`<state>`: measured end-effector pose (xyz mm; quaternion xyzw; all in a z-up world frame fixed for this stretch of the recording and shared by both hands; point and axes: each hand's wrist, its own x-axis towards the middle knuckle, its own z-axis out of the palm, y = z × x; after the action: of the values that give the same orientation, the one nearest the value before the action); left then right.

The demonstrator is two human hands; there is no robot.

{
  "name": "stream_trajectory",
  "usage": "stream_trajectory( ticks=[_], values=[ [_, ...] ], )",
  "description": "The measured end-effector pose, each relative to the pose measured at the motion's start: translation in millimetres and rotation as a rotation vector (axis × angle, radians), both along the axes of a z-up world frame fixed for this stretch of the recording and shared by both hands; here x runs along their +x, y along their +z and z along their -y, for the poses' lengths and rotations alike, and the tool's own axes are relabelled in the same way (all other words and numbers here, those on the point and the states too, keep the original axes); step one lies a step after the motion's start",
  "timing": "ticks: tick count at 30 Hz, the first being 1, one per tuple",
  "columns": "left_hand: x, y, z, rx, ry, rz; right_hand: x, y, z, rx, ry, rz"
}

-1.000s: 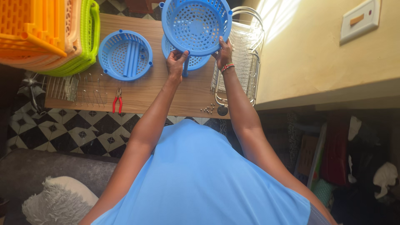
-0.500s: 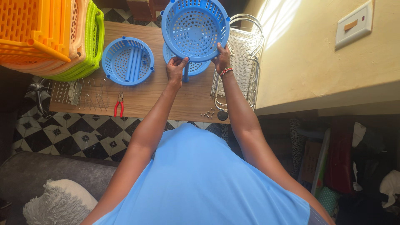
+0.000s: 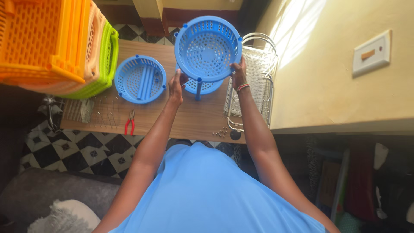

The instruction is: The person assembles a three-tier blue plastic storage basket by inserting vertical support rods into the basket tiers and stacking them together. The person handles the basket tiers and rods by hand, aligning and inserting the rods to connect the tiers into a single unit.

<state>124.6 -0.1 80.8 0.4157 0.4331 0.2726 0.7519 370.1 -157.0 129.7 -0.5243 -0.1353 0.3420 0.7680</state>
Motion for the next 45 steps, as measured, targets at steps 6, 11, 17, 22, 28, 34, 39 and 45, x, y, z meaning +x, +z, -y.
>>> stream_trajectory(
  ticks=[6, 11, 17, 22, 28, 34, 39, 45],
  values=[
    [29.8, -14.9, -82.2, 0.146, 0.096, 0.014, 16.5, 8.2, -15.1, 0.133, 0.022, 0.106],
    [66.2, 2.0, -139.8, 0.372, -0.027, 0.024, 20.9, -0.9, -23.5, 0.01, -0.033, 0.056],
    [94.8, -6.4, -170.4, 0.187, -0.133, 0.261, 27.3, -13.2, -31.9, -0.069, -0.07, -0.007],
    [93.2, -11.8, -186.4, 0.271, -0.208, 0.219, 35.6, -15.0, -35.3, -0.102, -0.027, -0.081],
    [74.3, 26.7, -191.1, 0.481, -0.453, 0.211, 43.9, -26.5, -34.7, -0.121, -0.005, -0.077],
    [78.7, 43.3, -190.5, 0.591, -0.476, 0.03, 89.7, -51.0, -61.5, -0.204, -0.024, 0.193],
    [87.5, 31.1, -197.9, 0.705, -0.494, 0.113, 111.0, -58.3, -69.6, -0.211, 0.078, 0.195],
    [90.4, 25.6, -197.3, 0.957, -0.482, 0.117, 121.5, -60.1, -69.5, -0.434, 0.116, 0.283]
  ],
)
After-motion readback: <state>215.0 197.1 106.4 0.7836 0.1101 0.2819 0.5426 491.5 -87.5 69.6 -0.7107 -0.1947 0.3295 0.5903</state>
